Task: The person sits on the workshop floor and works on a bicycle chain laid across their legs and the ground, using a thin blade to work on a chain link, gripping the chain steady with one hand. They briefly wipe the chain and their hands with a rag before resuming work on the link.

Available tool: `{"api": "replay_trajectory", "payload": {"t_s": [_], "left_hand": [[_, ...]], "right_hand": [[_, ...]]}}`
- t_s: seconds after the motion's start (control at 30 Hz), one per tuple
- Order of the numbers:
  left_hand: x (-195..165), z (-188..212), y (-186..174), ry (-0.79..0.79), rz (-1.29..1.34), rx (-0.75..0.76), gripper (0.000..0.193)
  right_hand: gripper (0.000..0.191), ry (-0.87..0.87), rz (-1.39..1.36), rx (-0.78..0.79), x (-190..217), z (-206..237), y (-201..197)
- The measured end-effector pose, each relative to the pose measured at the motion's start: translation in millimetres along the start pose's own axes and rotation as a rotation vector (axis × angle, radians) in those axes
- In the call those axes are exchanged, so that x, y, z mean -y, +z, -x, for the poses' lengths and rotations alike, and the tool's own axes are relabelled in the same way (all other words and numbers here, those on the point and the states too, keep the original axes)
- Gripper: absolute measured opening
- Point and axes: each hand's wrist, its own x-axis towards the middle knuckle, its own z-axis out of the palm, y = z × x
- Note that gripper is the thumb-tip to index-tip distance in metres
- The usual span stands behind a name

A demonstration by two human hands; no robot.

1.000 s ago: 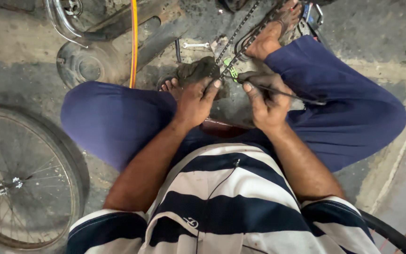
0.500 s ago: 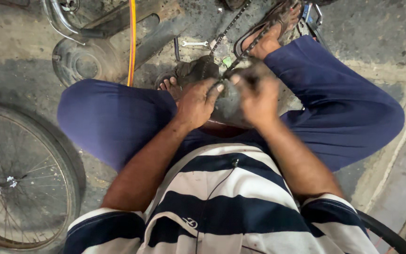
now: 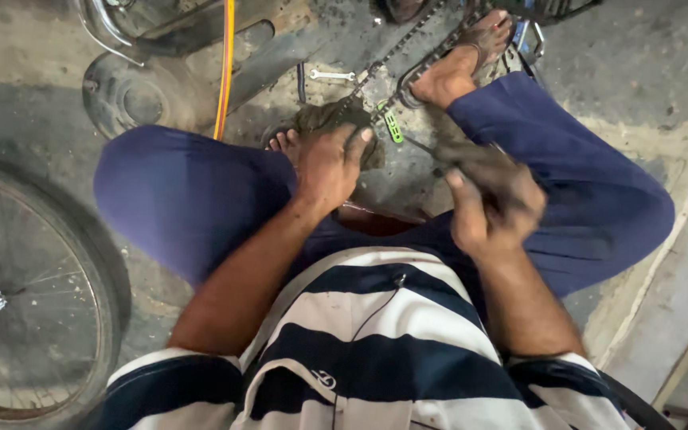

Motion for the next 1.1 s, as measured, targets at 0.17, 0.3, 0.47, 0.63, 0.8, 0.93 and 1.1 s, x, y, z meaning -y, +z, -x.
{"api": "replay_trajectory", "payload": {"t_s": [0.17,0.3,0.47,0.63,0.8,0.93,1.1], "left_hand": [[-8,0,-6,-0.134,0.138,0.098,0.036],[-11,1,-10,-0.099,0.179,0.1,0.034],[-11,1,-8,-0.092,0.177,0.108,0.033],[-12,3,-7,-0.036,0.152,0.084,0.032],[-9,1,-9,-0.021,0.082,0.032,0.03],[-12,1,-9,-0.015,0.145,0.052,0.03],[-14,3,-11,-0.068,0.158,0.091,0.031]], "right_hand": [[0.011,0.158,-0.044,0.055,-32,0,25],[0.01,0.177,0.041,0.03,-42,4,37],[0.01,0.0,0.103,0.038,-42,4,36],[0.008,0.157,0.148,0.059,-45,5,36],[0.014,0.424,-0.538,-0.228,-48,4,24],[0.009,0.337,-0.125,-0.106,-49,5,22],[0.008,0.15,-0.152,-0.056,-59,8,36]]}}
